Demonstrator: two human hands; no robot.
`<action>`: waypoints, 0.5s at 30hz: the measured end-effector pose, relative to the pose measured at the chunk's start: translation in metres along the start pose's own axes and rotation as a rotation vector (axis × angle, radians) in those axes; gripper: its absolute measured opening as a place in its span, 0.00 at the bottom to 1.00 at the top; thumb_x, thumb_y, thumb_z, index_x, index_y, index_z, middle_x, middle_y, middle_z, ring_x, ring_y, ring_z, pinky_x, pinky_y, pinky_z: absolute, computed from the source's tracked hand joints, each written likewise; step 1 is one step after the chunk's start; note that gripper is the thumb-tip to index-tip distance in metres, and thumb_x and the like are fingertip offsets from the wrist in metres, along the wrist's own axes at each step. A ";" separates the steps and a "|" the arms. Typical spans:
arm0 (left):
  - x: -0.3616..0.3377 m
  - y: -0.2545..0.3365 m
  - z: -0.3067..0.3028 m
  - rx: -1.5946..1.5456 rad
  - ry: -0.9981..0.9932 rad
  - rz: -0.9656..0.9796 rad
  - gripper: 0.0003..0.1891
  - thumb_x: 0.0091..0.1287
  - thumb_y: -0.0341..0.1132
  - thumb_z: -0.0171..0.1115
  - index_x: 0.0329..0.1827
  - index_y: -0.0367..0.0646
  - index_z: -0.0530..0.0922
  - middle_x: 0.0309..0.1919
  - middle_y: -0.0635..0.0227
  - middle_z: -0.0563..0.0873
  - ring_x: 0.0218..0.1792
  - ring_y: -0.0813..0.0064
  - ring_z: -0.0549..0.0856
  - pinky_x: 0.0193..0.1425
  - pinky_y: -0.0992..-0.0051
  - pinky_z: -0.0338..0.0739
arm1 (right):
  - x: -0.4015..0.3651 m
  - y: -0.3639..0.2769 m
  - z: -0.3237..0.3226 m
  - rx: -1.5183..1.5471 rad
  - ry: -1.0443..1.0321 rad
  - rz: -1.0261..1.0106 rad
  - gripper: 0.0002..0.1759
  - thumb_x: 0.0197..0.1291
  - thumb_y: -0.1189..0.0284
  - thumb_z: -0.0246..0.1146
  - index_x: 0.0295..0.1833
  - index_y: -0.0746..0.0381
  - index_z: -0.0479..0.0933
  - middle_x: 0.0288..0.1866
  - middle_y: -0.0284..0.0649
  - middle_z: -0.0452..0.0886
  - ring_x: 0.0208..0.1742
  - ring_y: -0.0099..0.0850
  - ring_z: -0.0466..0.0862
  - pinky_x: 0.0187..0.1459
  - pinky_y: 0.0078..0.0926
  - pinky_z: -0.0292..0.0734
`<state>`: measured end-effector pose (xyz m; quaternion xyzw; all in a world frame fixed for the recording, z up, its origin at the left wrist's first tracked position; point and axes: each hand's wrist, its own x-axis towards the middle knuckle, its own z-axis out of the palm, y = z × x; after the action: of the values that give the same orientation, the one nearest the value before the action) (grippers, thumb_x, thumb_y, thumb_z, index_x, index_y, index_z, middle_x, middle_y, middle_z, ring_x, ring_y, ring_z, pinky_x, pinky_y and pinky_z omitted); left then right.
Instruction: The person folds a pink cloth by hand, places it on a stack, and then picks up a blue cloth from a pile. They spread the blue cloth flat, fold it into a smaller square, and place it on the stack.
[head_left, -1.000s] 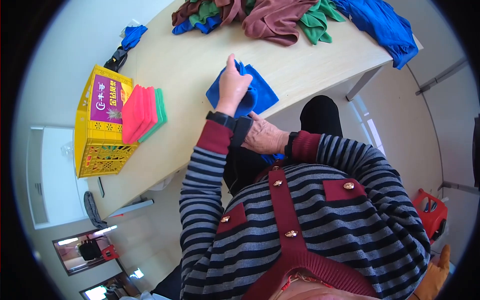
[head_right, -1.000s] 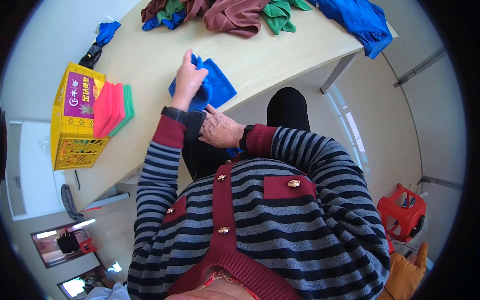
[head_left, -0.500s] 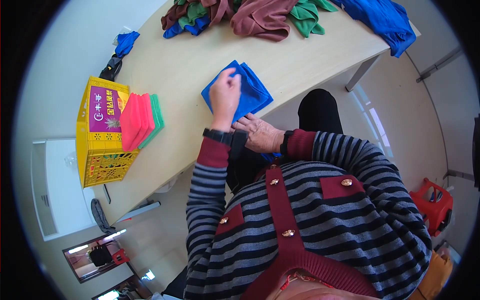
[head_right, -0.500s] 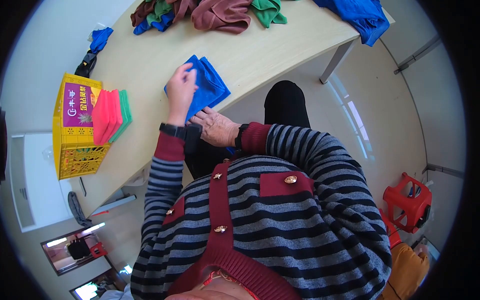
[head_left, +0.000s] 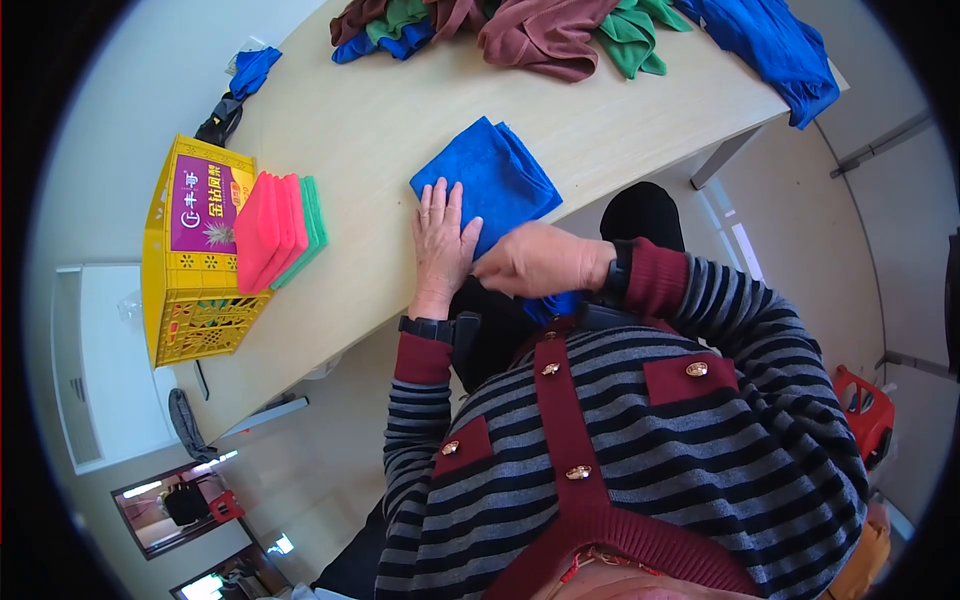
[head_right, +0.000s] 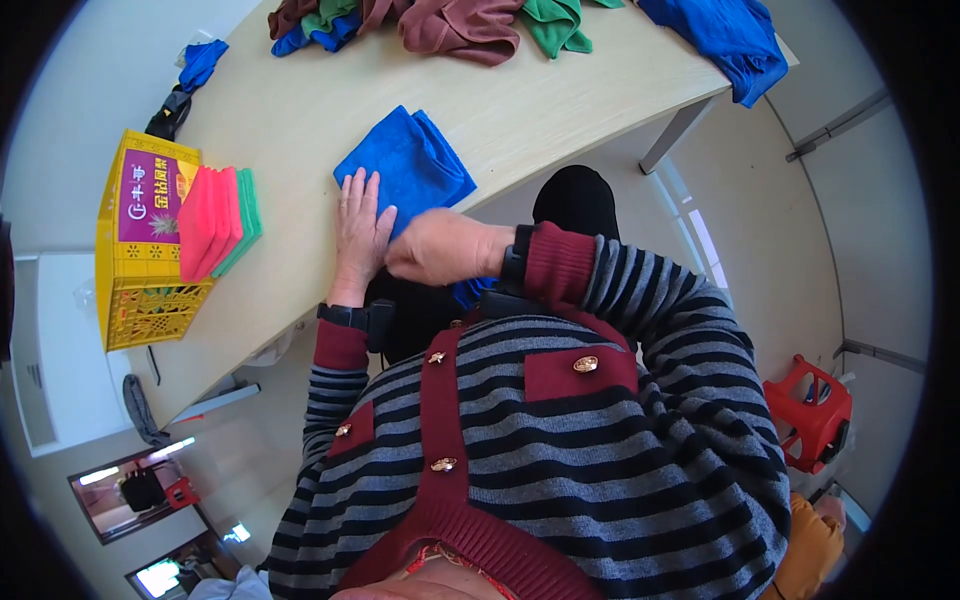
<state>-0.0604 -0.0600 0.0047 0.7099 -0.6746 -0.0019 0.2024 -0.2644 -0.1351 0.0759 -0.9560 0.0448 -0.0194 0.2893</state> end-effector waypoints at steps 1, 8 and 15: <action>-0.001 0.001 0.000 0.062 -0.022 0.010 0.32 0.77 0.47 0.56 0.80 0.42 0.64 0.82 0.54 0.61 0.83 0.52 0.56 0.83 0.49 0.51 | 0.006 -0.006 -0.019 0.160 -0.070 0.136 0.27 0.67 0.64 0.66 0.68 0.63 0.74 0.68 0.45 0.76 0.72 0.43 0.73 0.72 0.45 0.67; 0.006 0.019 -0.018 0.039 -0.138 -0.067 0.36 0.76 0.52 0.57 0.82 0.45 0.62 0.84 0.58 0.57 0.83 0.52 0.55 0.81 0.38 0.48 | 0.081 0.052 0.031 -0.187 0.516 0.178 0.28 0.76 0.55 0.54 0.72 0.61 0.73 0.74 0.47 0.73 0.78 0.46 0.67 0.77 0.47 0.59; -0.005 0.012 -0.010 0.170 -0.115 -0.042 0.38 0.74 0.53 0.59 0.82 0.42 0.61 0.83 0.57 0.58 0.83 0.52 0.55 0.83 0.41 0.48 | 0.075 0.078 0.031 -0.398 0.550 0.313 0.33 0.75 0.49 0.50 0.75 0.60 0.71 0.77 0.46 0.71 0.81 0.46 0.64 0.78 0.51 0.54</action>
<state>-0.0694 -0.0523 0.0164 0.7371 -0.6679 0.0103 0.1026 -0.1936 -0.1896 0.0080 -0.9342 0.2691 -0.2220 0.0742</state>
